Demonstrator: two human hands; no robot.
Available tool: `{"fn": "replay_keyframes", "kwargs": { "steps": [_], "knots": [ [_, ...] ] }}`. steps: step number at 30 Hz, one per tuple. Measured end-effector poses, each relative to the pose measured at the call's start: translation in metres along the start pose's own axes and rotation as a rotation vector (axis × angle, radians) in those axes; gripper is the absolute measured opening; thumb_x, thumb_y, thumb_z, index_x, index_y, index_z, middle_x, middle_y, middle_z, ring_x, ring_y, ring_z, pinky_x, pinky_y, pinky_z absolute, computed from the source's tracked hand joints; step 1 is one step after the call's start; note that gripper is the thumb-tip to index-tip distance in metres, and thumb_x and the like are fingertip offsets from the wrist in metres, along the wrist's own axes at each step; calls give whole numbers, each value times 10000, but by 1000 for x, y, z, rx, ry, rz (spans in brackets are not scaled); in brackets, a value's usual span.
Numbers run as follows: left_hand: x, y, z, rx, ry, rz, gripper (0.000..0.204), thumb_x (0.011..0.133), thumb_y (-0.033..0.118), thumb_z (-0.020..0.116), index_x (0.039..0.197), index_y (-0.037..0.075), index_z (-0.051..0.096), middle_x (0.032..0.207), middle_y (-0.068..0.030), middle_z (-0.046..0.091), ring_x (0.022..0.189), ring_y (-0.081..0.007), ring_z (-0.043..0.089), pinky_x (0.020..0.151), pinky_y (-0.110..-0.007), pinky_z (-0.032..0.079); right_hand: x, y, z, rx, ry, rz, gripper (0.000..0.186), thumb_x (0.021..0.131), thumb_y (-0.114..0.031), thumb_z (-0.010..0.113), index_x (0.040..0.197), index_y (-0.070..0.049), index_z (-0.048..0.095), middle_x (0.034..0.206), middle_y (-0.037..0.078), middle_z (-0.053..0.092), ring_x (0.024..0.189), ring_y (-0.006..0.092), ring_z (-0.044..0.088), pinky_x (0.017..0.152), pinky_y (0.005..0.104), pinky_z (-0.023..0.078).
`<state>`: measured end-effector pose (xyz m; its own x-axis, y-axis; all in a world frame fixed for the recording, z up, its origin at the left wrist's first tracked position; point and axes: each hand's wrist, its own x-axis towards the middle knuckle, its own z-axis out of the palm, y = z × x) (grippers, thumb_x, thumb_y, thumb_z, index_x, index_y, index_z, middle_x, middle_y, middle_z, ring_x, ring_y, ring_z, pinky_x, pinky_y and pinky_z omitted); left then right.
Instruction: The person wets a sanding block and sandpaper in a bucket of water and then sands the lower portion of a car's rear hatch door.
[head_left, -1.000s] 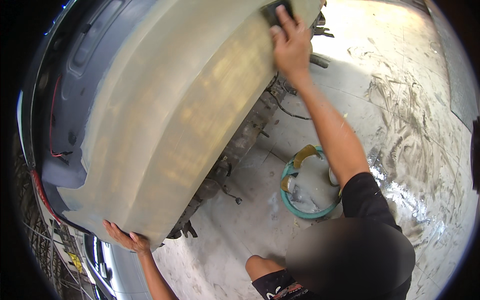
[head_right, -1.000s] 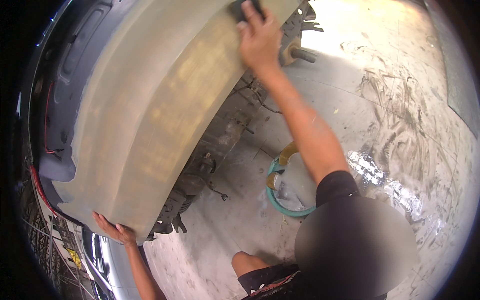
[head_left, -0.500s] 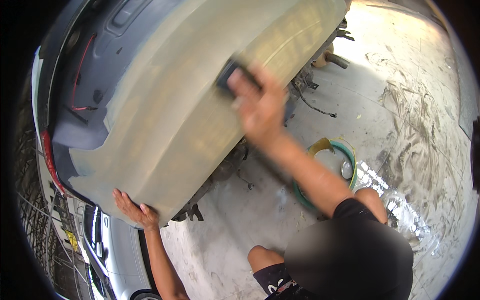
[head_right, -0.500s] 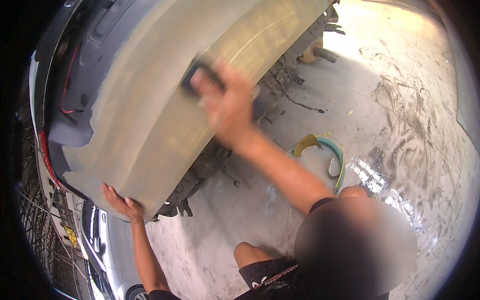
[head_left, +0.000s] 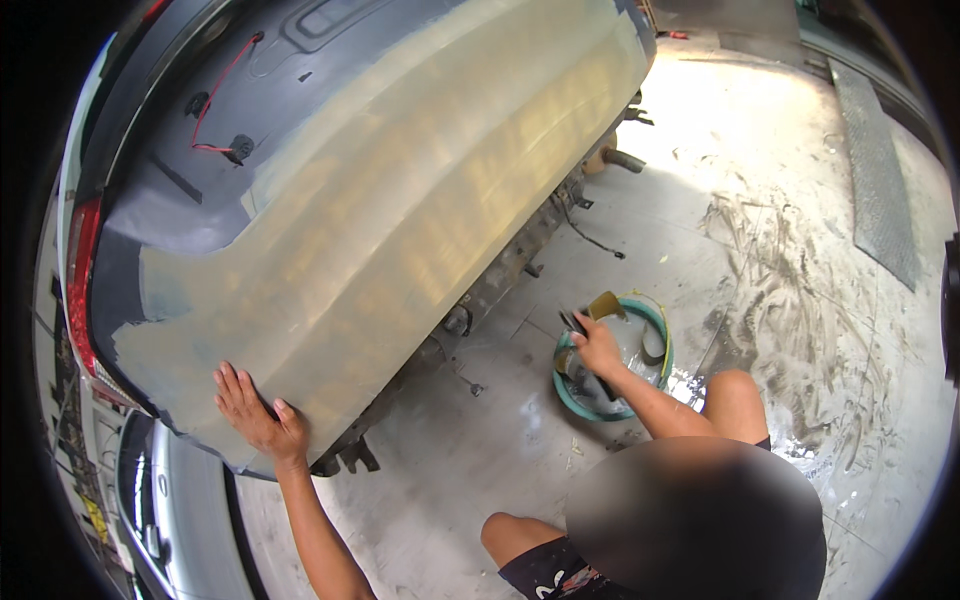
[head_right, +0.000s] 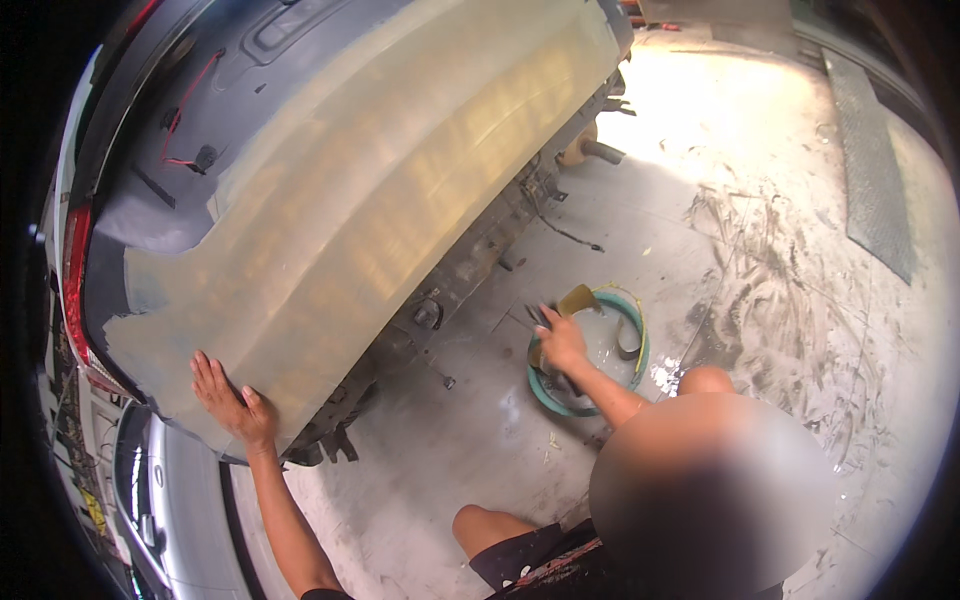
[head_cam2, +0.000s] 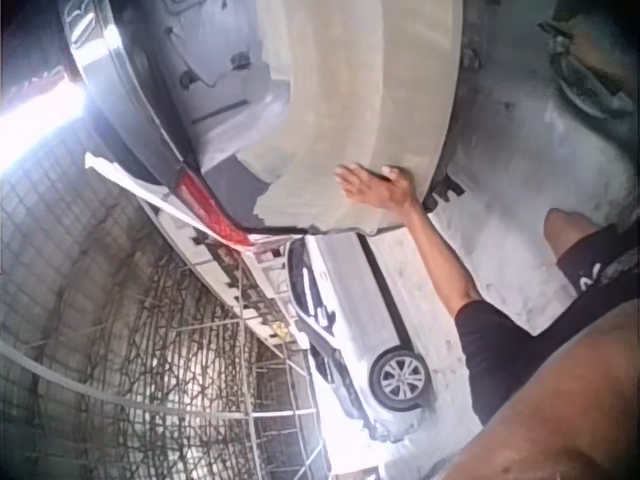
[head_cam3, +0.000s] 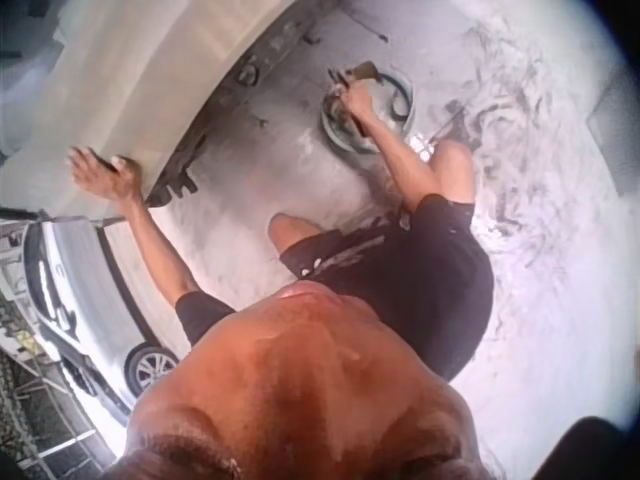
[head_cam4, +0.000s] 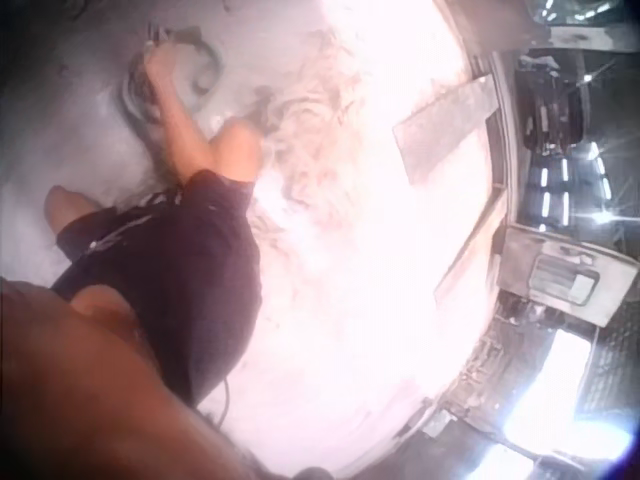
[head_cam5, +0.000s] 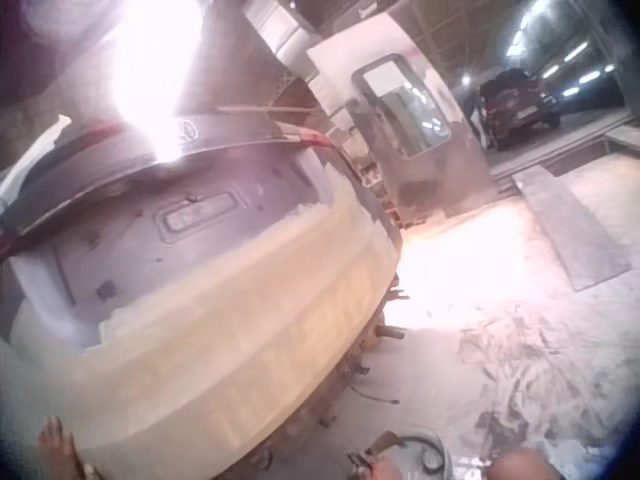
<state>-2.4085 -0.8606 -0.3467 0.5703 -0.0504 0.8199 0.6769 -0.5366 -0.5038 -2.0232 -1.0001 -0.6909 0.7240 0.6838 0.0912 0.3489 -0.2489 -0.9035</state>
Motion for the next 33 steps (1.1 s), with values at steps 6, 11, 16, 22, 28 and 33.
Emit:
{"fn": "replay_keyframes", "kwargs": {
  "steps": [6,11,16,22,28,33],
  "knots": [
    [5,9,5,-32,36,-3,533,956,252,400,1434,17,438,1509,-181,422,1437,-363,331,1175,-509,176,27,131,2,-252,-395,337,418,849,-325,636,1095,7,700,1136,245,666,1046,357,639,893,430,494],
    [2,8,3,-65,17,-27,543,933,219,417,1442,33,431,1524,-173,404,1446,-344,322,1177,-510,170,40,92,-42,426,-29,207,359,966,-385,581,982,-43,687,823,58,642,759,157,573,666,357,488],
    [2,5,-4,-63,3,-20,556,910,192,437,1442,32,430,1525,-172,401,1446,-346,321,1173,-513,179,73,-102,-132,499,405,-194,525,920,-358,662,1289,9,595,1153,164,673,1026,209,615,897,337,467],
    [29,23,-1,-80,14,50,516,896,193,469,1381,18,481,1483,-196,444,1398,-387,385,1149,-511,247,115,-211,-125,330,920,-799,538,801,-207,736,1312,-105,600,1259,204,592,1152,373,579,962,405,446],
    [128,76,4,-191,-154,335,462,913,201,465,1341,31,501,1469,-201,455,1390,-405,386,1147,-531,238,66,-221,-60,131,839,-987,497,832,-147,663,1324,-131,597,1385,179,492,1238,364,485,1017,513,342],
    [166,83,30,11,-182,536,474,967,294,396,1349,34,500,1477,-211,445,1412,-406,351,1172,-527,165,205,-175,-156,231,1094,-766,531,846,-151,643,1370,-151,559,1352,194,502,1192,373,511,969,497,380]
  ]
}}
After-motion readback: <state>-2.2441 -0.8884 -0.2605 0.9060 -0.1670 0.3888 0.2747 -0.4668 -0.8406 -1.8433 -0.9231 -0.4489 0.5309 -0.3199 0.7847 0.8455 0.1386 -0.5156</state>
